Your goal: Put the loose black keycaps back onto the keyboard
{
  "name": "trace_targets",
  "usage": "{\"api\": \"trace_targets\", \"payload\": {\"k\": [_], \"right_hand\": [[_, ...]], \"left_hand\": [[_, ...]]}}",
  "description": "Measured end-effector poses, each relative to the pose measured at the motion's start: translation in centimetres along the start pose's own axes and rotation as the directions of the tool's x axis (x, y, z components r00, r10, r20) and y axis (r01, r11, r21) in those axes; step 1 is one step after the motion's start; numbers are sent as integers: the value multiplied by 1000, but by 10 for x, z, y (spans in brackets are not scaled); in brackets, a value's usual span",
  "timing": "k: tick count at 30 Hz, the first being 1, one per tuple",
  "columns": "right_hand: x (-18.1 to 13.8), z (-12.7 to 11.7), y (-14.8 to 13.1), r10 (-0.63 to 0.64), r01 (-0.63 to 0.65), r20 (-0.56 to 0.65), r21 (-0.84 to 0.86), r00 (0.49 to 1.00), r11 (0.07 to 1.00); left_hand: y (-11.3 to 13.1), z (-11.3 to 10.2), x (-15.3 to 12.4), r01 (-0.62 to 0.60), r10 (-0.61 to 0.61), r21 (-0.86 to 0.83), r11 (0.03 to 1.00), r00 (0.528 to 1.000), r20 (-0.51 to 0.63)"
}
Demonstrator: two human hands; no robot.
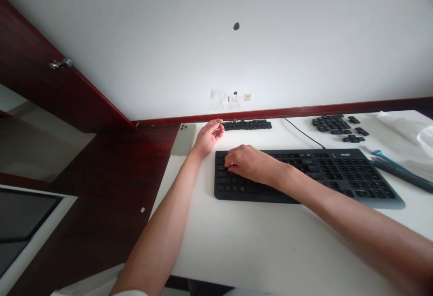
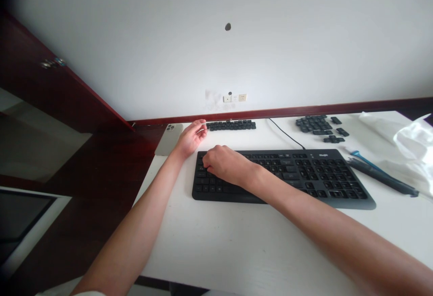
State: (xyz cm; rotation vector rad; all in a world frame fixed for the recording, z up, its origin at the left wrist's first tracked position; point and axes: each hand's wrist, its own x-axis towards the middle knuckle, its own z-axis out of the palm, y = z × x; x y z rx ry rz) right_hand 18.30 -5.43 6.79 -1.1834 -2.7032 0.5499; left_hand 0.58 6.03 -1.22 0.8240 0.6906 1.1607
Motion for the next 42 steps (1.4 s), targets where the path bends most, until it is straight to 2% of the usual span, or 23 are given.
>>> {"api": "trace_targets", "payload": {"k": [3,8,12,21,26,28,31,33,36,38,40,42], "right_hand": [[0,0,-4,28,-27,8,-66,1000,997],[-8,3,-22,1,9,38,-262,999,965],[-15,11,-36,17,9,72,-347,997,938],[-20,22,-56,146,-125,29,-374,989,919],[-14,9,-40,140,-125,38,-256,989,959],[-12,1,-32,136,-121,55,-212,989,970],[-10,-6,-27,91,-73,75,-215,993,974],[-10,-6,-30,82,-63,73,-231,994,971],[-13,0,-36,88,-69,63,-254,994,965],[-14,7,-40,74,-53,61,-295,995,954],[-16,12,-43,59,-35,60,-342,996,939],[-17,16,-45,56,-33,52,-364,997,931]], "left_hand": [[0,1,0,-1,1,2,1000,1000,4],[4,5,-4,-2,2,7,1000,1000,11],[7,9,-9,-9,8,26,1000,1000,28],[3,12,-10,-52,48,99,994,998,47],[0,13,-7,-76,74,150,986,997,18],[-2,12,-4,-144,152,207,968,988,-25],[-3,8,-2,-289,337,363,886,939,-73],[-2,4,-4,-331,418,532,780,907,-48],[2,1,-10,-295,410,795,529,910,64],[3,2,-14,-281,370,883,377,919,135],[4,4,-16,-290,345,909,298,921,180],[3,6,-16,-290,329,920,264,924,197]]}}
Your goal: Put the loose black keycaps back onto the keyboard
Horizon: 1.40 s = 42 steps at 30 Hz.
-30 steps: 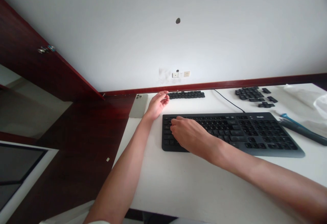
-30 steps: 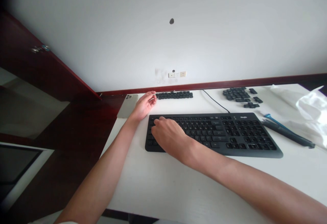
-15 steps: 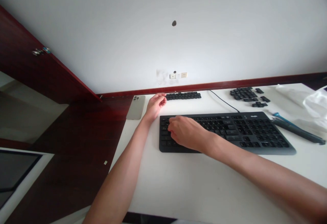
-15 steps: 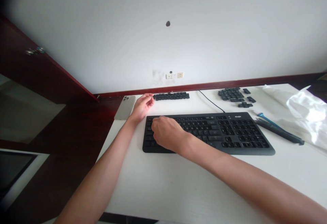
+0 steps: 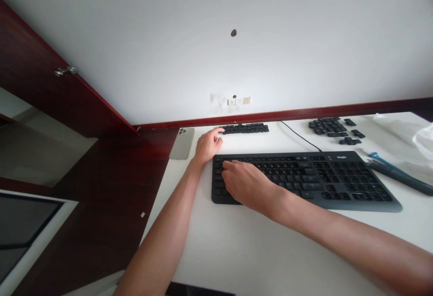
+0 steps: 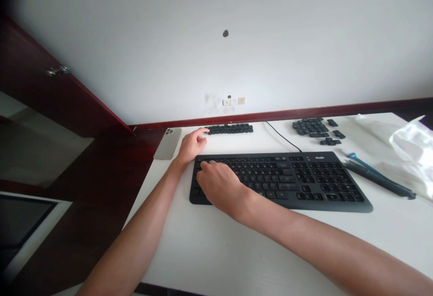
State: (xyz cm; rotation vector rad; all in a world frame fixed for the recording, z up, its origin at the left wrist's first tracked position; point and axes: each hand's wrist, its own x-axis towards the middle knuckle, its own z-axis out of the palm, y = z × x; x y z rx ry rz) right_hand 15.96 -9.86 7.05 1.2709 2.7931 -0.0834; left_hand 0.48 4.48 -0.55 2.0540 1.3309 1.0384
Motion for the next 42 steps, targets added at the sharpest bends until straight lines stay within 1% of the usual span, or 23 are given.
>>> {"api": "trace_targets", "payload": {"k": [2,7,9,13,15,18,20,23,27,30,33,35,38,40,42], "right_hand": [[-1,1,-2,7,-7,-8,5,1000,1000],[-2,-3,0,2,-2,0,3,1000,1000],[-2,-8,3,11,-11,14,23,1000,1000],[-3,-22,14,81,-88,60,123,995,988],[-3,-28,25,110,-118,57,163,992,980],[-1,-33,48,168,-167,7,194,986,967],[0,-34,66,234,-223,-34,199,972,954],[1,-36,89,319,-302,-58,199,946,932],[1,-37,105,362,-340,-56,241,930,909],[4,-31,108,341,-315,-55,270,938,910],[10,-20,109,288,-253,-81,299,954,920],[15,-11,109,243,-182,-151,334,958,925],[22,1,108,185,-66,-283,384,941,921],[25,7,107,188,-36,-332,414,924,909],[28,12,106,211,-39,-346,444,914,895]], "left_hand": [[1,1,1,1,-1,7,1000,1000,18],[1,0,1,22,-21,-61,998,1000,19],[1,0,1,18,-18,-7,1000,999,33],[1,-1,2,17,-26,127,992,997,74],[2,-1,2,22,-35,137,990,994,99],[3,-3,1,7,-21,108,994,992,125],[3,-4,1,-9,-2,95,995,993,115],[1,-5,1,-16,9,87,996,996,86],[-2,-3,2,14,-17,35,999,997,74],[-3,-2,3,15,-22,73,997,995,94],[-3,-3,4,20,-35,111,994,990,137],[-4,-6,4,30,-42,70,997,983,177],[-4,-12,5,67,-54,-46,997,967,249],[-5,-15,5,94,-57,-107,990,950,307],[-5,-16,5,110,-49,-156,982,934,353]]}}
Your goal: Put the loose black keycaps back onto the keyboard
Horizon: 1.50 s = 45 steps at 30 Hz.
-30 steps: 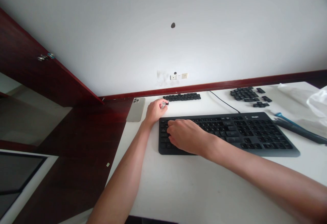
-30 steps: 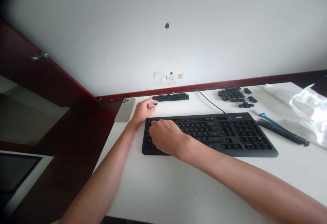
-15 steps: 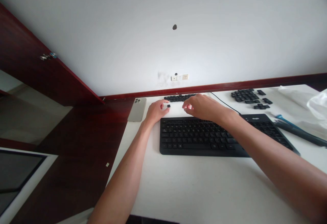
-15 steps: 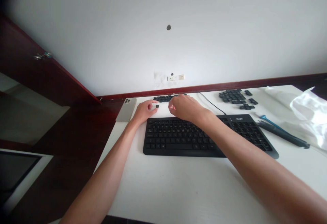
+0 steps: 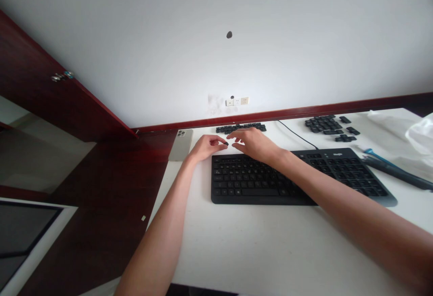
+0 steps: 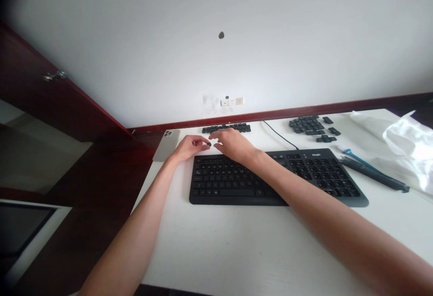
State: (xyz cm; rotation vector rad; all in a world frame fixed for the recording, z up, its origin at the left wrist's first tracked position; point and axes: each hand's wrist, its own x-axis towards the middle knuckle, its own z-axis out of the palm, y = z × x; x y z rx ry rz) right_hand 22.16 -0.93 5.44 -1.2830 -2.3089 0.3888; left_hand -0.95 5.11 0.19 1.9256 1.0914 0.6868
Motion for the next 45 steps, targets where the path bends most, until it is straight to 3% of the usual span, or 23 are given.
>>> {"api": "trace_targets", "payload": {"k": [6,17,23,27,31,45], "right_hand": [[0,4,2,4,-5,22,37,1000,999],[1,4,4,88,-88,12,262,996,961],[0,-25,6,1,-44,172,245,985,969],[-5,-35,-8,-20,-46,317,198,948,979],[-9,-28,-23,-45,-33,410,180,911,983],[-12,-17,-41,6,-83,463,147,886,986]], "left_hand": [[1,1,1,-50,54,-72,996,997,60],[3,-1,-1,-47,57,-114,992,994,94],[9,-1,-2,-75,65,-172,982,996,-63],[7,1,-2,-65,56,-128,990,996,-73],[4,4,-1,-81,75,-94,992,995,-69],[0,6,0,-70,66,-52,996,995,-81]]}}
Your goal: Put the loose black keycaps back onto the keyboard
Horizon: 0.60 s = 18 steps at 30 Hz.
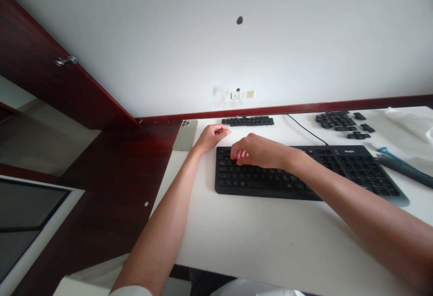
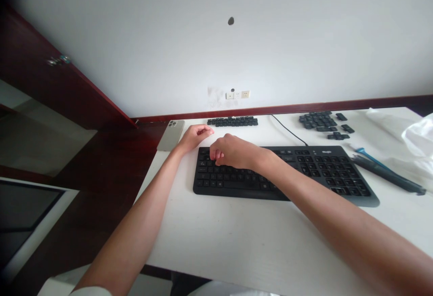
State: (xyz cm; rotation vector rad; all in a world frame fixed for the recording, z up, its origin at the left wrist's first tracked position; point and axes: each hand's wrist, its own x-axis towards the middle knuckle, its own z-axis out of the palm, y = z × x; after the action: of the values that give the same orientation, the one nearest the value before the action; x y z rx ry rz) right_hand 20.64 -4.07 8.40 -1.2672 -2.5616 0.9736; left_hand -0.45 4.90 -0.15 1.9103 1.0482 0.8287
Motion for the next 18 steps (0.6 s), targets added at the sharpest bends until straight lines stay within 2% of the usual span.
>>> {"api": "trace_targets", "payload": {"k": [9,18], "right_hand": [[-1,4,-9,34,-35,-7,-95,999,995],[-2,15,-18,11,-33,-63,-363,998,931]], "left_hand": [[0,1,-1,7,-7,25,1000,1000,3],[-3,0,-1,-16,16,48,999,1000,14]]}}
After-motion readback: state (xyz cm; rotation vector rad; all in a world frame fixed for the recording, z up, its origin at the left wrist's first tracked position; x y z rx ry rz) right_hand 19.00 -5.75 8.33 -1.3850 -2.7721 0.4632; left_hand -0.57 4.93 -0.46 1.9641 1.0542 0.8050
